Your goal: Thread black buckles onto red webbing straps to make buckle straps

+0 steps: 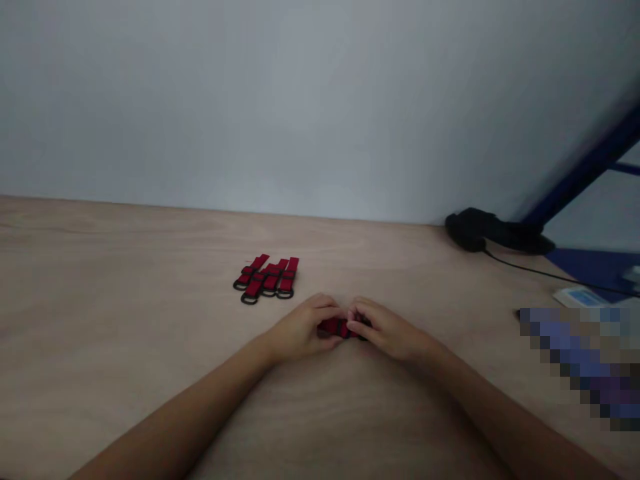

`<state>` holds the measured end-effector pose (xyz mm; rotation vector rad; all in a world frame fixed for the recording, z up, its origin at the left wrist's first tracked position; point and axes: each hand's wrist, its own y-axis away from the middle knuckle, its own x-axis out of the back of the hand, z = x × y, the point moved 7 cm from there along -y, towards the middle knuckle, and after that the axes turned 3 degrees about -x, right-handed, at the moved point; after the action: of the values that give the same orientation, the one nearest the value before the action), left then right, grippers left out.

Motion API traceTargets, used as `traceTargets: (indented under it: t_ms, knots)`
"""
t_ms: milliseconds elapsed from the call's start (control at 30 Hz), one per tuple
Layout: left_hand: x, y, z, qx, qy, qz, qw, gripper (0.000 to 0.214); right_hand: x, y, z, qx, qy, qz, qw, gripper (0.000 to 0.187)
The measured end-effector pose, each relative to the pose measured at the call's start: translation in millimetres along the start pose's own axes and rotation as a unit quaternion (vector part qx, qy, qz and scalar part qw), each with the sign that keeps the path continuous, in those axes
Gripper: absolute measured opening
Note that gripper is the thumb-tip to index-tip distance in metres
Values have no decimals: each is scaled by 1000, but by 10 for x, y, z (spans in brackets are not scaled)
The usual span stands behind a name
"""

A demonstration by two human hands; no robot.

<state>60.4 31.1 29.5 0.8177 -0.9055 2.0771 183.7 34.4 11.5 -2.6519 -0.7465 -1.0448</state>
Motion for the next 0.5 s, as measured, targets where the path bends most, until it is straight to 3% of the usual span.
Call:
traceTargets:
  t_ms: [300,500]
  knots:
    - [0,29,-38,33,-5,24,999,26,-23,4,-127,-15,52,100,993,12]
    - [-1,44,-19,27,5,18,999,27,-40,-12,-105,-52,30,90,994,11]
